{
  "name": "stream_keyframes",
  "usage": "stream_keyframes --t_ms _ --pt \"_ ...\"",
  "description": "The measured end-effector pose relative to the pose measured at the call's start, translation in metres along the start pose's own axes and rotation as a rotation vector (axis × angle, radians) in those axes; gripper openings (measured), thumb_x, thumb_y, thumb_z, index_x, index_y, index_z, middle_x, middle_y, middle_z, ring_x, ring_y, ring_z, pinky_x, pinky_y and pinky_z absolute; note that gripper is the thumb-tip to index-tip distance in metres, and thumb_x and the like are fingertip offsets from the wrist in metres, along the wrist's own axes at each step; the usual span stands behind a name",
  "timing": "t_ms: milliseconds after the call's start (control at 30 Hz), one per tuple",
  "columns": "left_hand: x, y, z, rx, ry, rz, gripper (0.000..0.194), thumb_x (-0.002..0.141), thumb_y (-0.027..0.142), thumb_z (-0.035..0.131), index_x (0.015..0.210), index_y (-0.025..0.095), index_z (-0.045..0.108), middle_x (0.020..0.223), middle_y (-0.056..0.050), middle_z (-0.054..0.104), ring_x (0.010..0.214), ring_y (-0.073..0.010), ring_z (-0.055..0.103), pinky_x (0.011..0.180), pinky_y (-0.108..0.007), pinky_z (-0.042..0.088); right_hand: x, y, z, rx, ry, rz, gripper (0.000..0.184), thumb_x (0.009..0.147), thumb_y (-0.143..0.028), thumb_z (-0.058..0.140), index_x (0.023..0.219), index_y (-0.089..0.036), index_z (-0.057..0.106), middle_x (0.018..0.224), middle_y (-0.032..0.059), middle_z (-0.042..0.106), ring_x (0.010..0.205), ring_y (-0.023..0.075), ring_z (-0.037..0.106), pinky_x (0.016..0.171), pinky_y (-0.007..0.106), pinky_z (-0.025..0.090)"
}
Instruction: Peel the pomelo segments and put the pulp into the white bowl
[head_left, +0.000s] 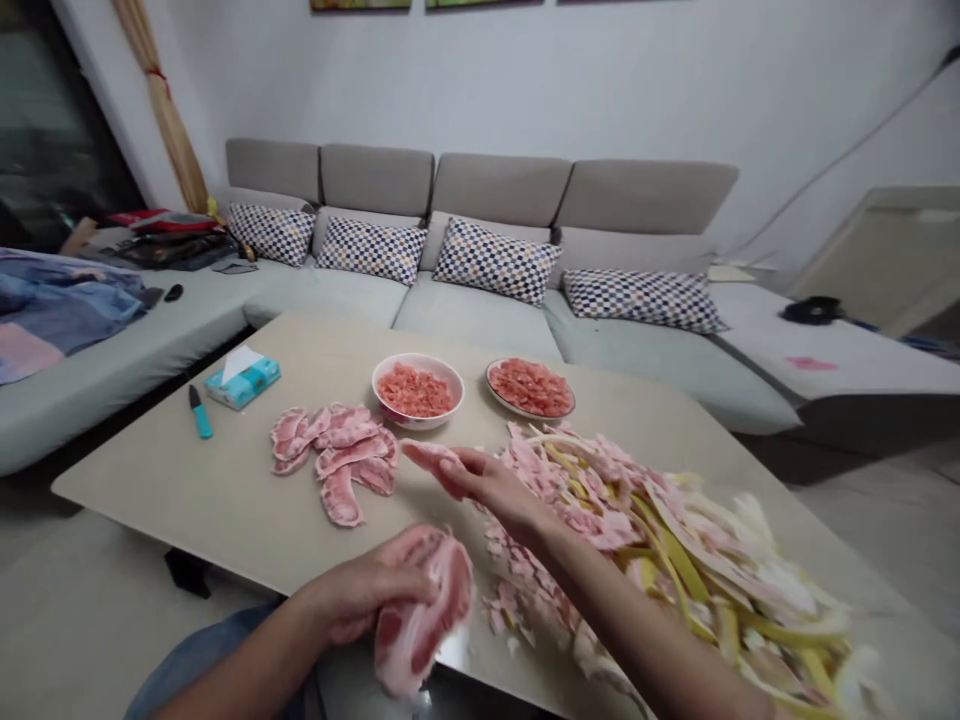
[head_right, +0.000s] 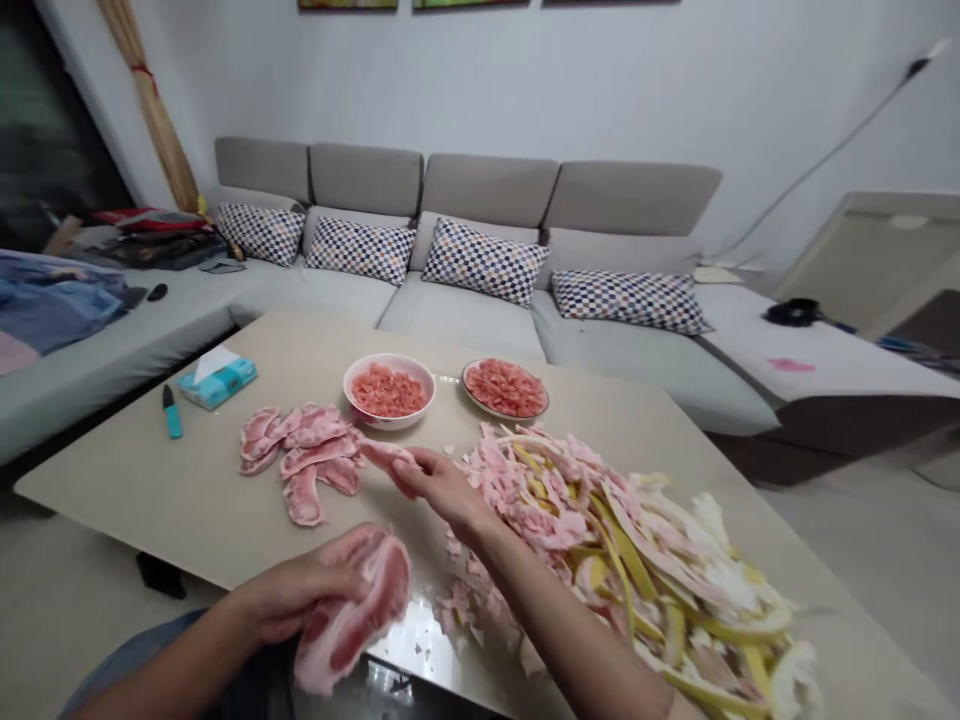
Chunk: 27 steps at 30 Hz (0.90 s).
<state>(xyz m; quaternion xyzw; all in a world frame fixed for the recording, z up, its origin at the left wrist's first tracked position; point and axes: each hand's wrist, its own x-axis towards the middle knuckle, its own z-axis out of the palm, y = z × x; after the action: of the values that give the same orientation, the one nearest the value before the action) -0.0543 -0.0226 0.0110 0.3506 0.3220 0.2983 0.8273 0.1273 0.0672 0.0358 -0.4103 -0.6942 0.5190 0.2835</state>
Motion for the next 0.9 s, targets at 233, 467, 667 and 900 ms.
stream_keyframes --t_ms 233,467,667,900 --pt "-0.007 -0.003 -0.016 0.174 -0.115 -0.151 0.058 0.052 0.012 0.075 0.107 0.022 0.060 0.094 -0.001 0.062 0.088 -0.0189 0.057 0.077 -0.030 0.041 0.115 -0.018 0.075 -0.652 0.114 -0.385 0.030 0.088 -0.012 0.049 0.112 -0.017 0.066 0.112 0.0136 0.062 0.104 0.0241 0.054 0.088 0.037 0.041" --pt "-0.021 0.008 -0.029 0.084 0.090 0.083 0.052 0.065 0.013 0.068 0.115 0.024 0.057 0.105 -0.003 0.063 0.101 -0.0209 0.058 0.083 -0.028 0.042 0.114 -0.026 0.070 -0.706 0.024 -0.456 0.034 0.082 -0.008 0.056 0.113 -0.017 0.066 0.122 0.0138 0.060 0.111 0.0240 0.055 0.096 0.039 0.042" --pt "-0.022 0.008 -0.018 0.032 0.295 0.262 0.061 0.073 0.023 0.070 0.127 0.027 0.043 0.121 -0.006 0.061 0.113 -0.0221 0.055 0.094 -0.032 0.040 -0.003 -0.031 0.023 -0.244 0.081 -0.062 0.031 0.087 -0.038 0.058 0.113 -0.022 0.064 0.113 0.0086 0.066 0.097 0.0228 0.064 0.088 0.041 0.051" --pt "-0.002 -0.006 0.022 0.175 0.213 0.377 0.053 0.076 0.029 0.070 0.120 0.023 0.041 0.118 -0.009 0.061 0.107 -0.0240 0.059 0.092 -0.036 0.043 -0.083 -0.011 0.036 0.041 0.090 0.056 0.037 0.084 -0.037 0.062 0.117 -0.020 0.059 0.112 0.0074 0.063 0.083 0.0179 0.064 0.074 0.032 0.054"
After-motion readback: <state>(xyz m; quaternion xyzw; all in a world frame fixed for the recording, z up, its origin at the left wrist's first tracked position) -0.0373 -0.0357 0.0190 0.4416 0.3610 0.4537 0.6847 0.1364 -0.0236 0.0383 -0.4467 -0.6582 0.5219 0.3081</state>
